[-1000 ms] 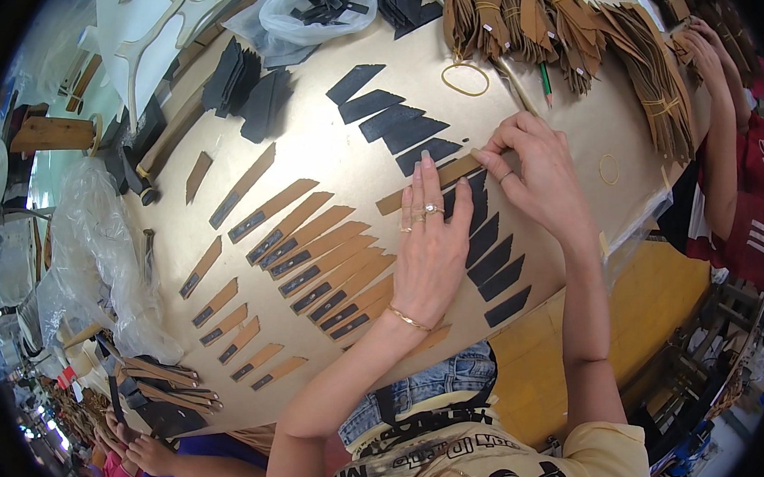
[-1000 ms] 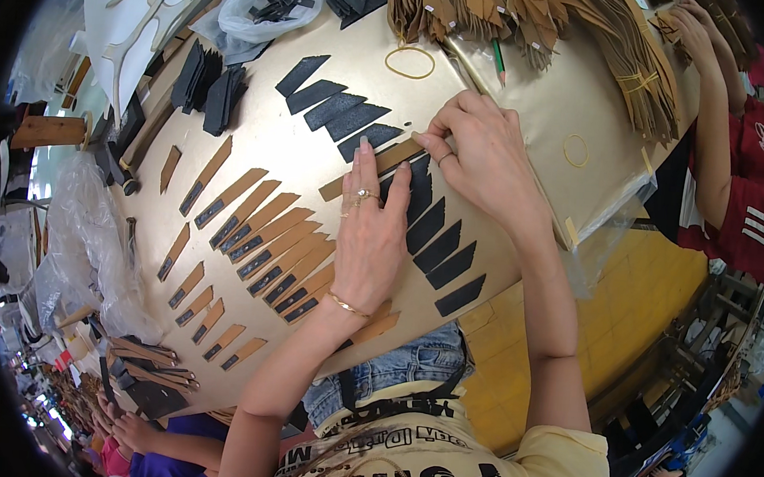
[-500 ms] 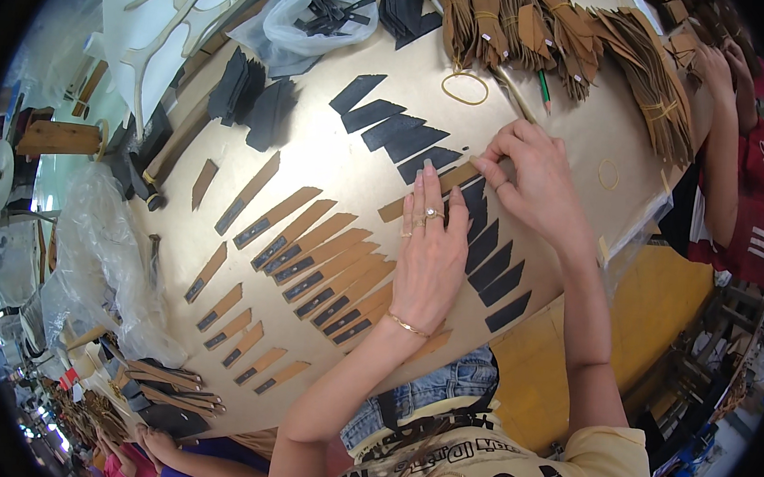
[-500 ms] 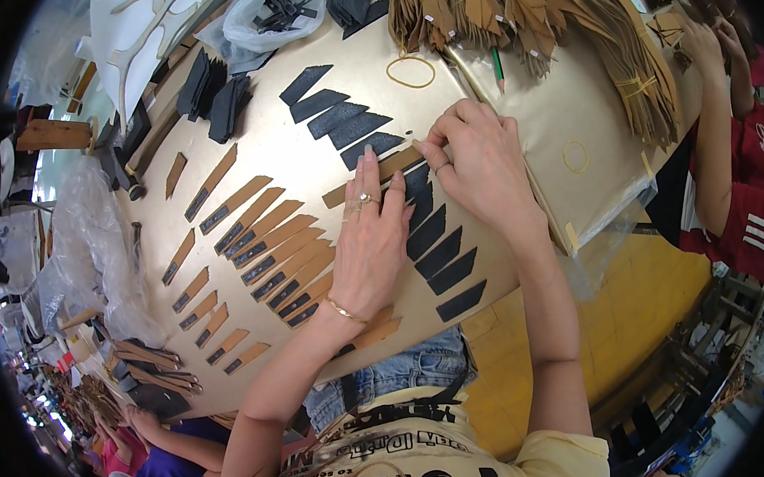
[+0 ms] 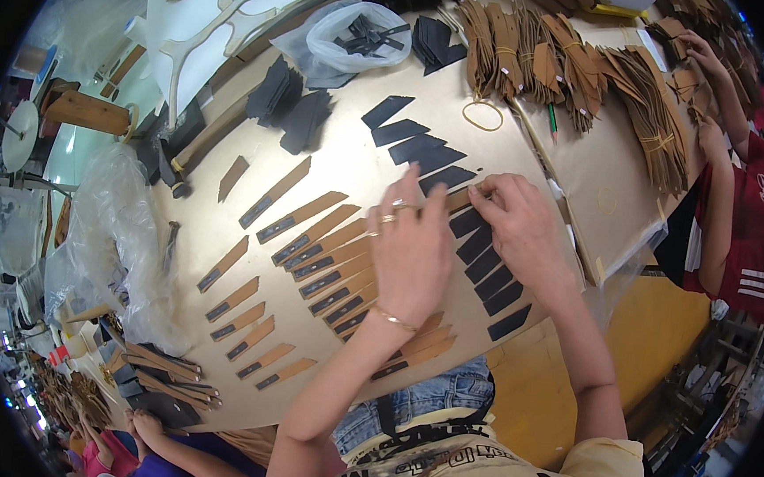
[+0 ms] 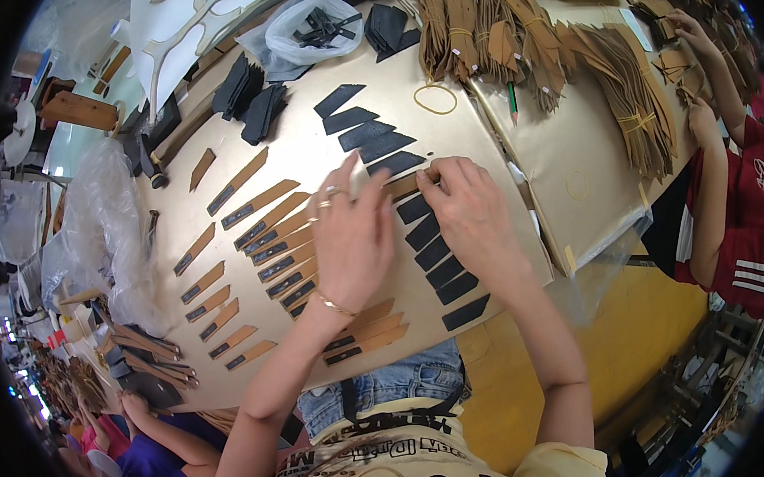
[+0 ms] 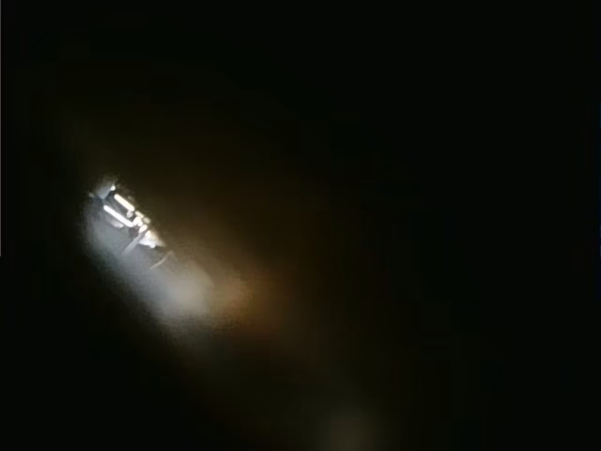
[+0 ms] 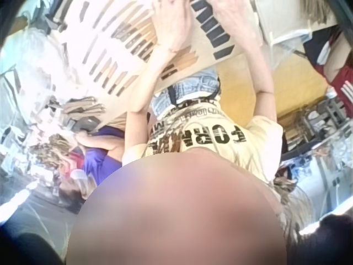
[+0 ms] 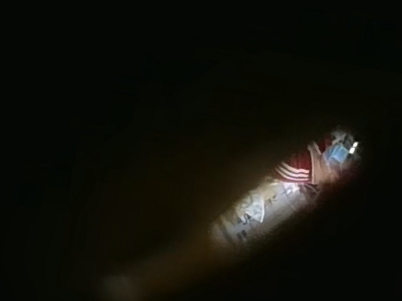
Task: The person repeatedly picks small black and tan leather pieces from a table, aligns them, and presses them together to form paired units. The person handles the pieces one at a time, occasionally repositioning them on the table, and continues the same assembly pattern throughout the clip.
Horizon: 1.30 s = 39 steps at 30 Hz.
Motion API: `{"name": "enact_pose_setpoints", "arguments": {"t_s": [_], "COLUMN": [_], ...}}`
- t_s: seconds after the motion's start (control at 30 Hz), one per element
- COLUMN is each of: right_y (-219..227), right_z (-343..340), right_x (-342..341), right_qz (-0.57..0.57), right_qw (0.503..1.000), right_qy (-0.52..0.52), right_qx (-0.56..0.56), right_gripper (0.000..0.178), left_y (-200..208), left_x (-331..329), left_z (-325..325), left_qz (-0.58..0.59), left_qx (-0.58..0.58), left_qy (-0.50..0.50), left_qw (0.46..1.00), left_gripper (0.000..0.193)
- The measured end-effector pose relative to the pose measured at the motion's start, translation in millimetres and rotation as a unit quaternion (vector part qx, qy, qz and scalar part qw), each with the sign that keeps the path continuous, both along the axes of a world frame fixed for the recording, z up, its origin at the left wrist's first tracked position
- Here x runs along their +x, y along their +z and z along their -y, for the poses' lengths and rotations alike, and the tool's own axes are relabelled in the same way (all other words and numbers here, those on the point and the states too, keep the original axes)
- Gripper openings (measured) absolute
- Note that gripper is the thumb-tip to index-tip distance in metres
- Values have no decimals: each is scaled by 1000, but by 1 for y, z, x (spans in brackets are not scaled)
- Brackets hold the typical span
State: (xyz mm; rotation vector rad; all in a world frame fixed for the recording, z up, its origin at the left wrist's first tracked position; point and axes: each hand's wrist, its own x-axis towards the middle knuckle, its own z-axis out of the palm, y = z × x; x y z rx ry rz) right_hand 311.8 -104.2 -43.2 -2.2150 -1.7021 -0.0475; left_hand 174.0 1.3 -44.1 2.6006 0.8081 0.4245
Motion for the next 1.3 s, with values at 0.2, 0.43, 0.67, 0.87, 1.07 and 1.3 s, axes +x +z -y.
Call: {"name": "enact_pose_setpoints", "arguments": {"t_s": [0.2,0.43,0.67,0.87,1.07,1.3], "right_y": [3,2,-1,7,14,18], "right_z": [0,-3,-4,-8,-9,-10], "right_x": [8,15,20,16,7,6], "right_qz": [-101,-167,-192,-189,-131,-139], "right_qw": [985,967,960,960,970,971], "right_qy": [-118,-194,-205,-207,-206,-195], "right_qx": [77,18,2,-10,4,-5], "right_gripper": [23,19,21,19,14,10], "left_y": [-3,-12,-16,-20,-20,-12], "left_x": [-19,14,12,10,10,13], "left_z": [-17,-1,2,6,12,17], "left_qz": [42,36,40,16,16,-2], "left_qx": [11,8,61,94,114,61], "left_qy": [-20,-144,-167,-171,-147,-113], "left_qw": [999,989,983,981,982,992], "left_gripper": [33,38,42,42,39,40]}}
